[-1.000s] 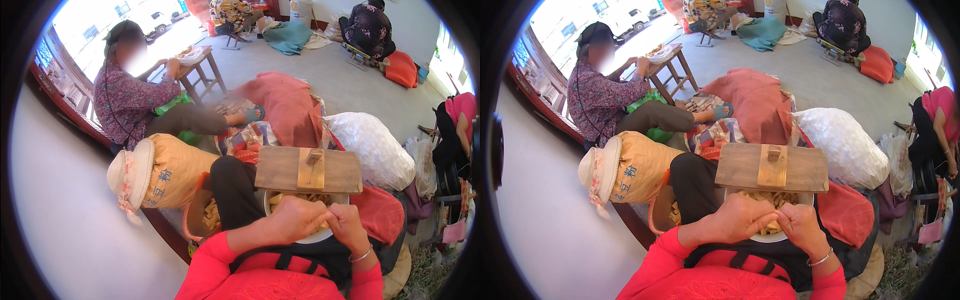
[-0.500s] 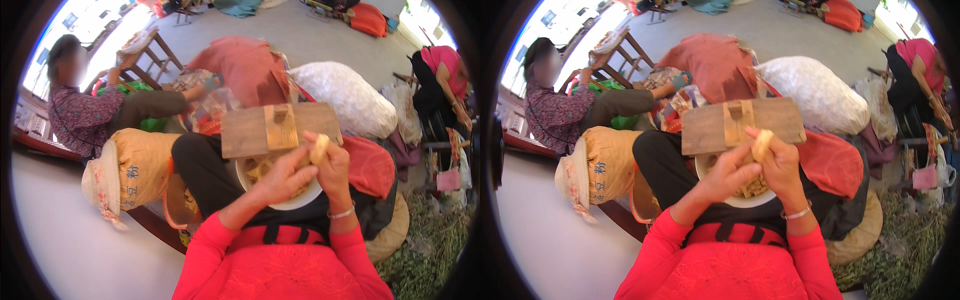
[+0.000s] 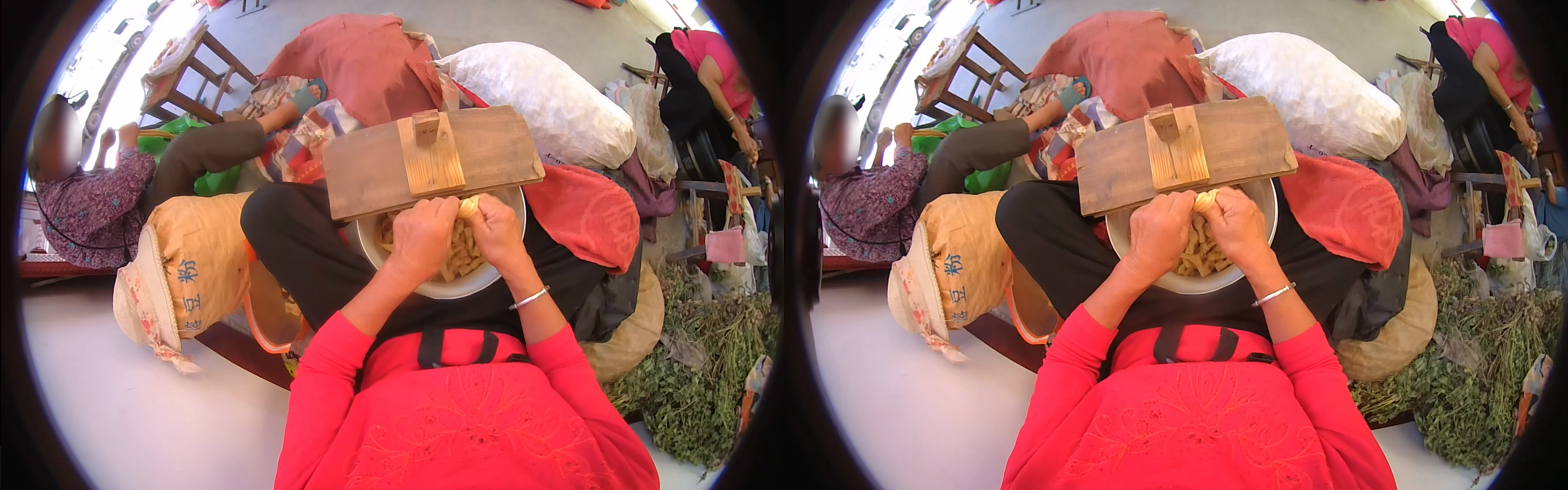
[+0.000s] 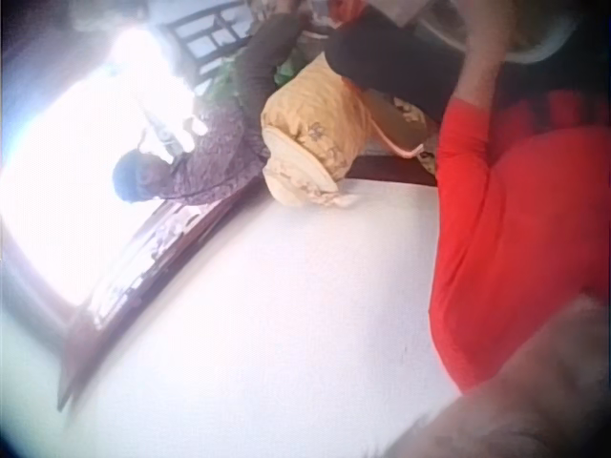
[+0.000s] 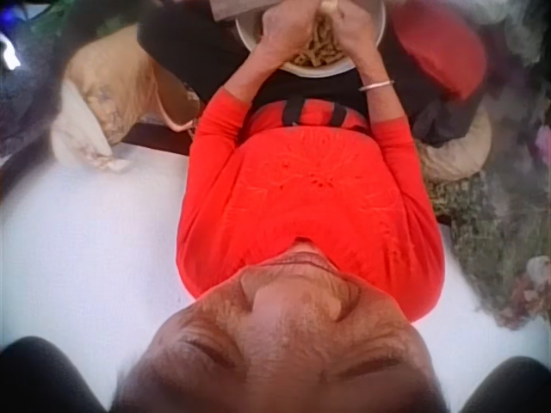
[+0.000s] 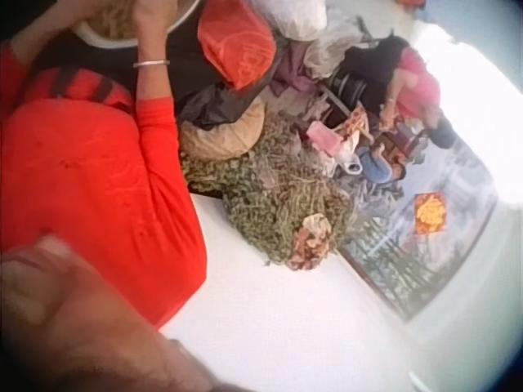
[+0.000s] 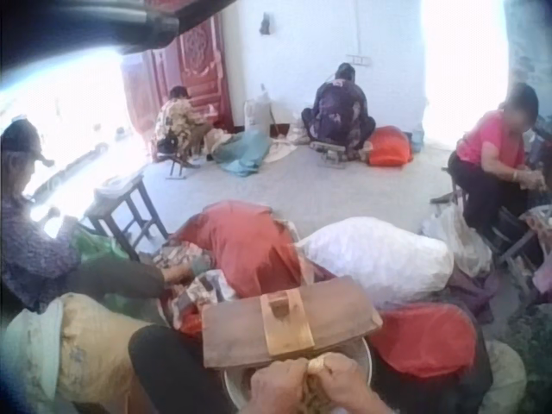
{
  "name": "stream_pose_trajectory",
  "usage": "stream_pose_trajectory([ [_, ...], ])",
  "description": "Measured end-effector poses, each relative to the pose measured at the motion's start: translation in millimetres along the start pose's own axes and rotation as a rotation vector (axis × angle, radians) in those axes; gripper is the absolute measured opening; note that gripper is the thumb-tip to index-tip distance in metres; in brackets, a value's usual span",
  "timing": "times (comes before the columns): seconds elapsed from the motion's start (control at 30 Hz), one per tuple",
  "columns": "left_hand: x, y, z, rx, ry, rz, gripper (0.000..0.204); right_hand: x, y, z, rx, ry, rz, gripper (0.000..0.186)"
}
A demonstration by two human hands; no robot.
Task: The person uses a wooden slicing tool to press long strips of yellow dough into a bowl, creating small shaped pieces.
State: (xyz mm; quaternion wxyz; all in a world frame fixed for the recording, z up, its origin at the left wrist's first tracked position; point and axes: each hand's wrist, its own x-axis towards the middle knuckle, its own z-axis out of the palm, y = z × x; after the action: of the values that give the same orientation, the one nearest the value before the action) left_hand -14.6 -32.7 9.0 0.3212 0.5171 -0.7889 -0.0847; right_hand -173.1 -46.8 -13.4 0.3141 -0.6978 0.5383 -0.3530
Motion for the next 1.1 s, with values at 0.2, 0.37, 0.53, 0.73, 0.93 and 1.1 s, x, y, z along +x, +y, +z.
stream_pose_trajectory([
  [0.2,-13,-2,6,-0.249,0.040,0.016,0.037,-9,0,12,1.331,-0.286,0.676,0.019],
  [0.37,0,11,-15,-0.480,-0.080,-0.092,0.037,-4,-3,9,1.092,-0.163,0.371,0.013],
  [0.53,20,8,-14,-0.227,-0.259,-0.325,0.026,5,-15,2,0.264,0.038,-0.132,0.014],
  [0.73,-2,-8,-5,-1.022,-0.260,-0.645,0.025,6,-35,-4,0.456,0.216,-0.089,0.008],
  [0.93,-29,-5,-24,-0.652,-0.078,-0.352,0.011,7,-25,-9,0.802,0.105,-0.005,0.022],
  [1.1,-13,-10,-40,-0.176,-0.010,-0.007,0.007,28,-22,-41,0.534,-0.108,0.042,0.045],
])
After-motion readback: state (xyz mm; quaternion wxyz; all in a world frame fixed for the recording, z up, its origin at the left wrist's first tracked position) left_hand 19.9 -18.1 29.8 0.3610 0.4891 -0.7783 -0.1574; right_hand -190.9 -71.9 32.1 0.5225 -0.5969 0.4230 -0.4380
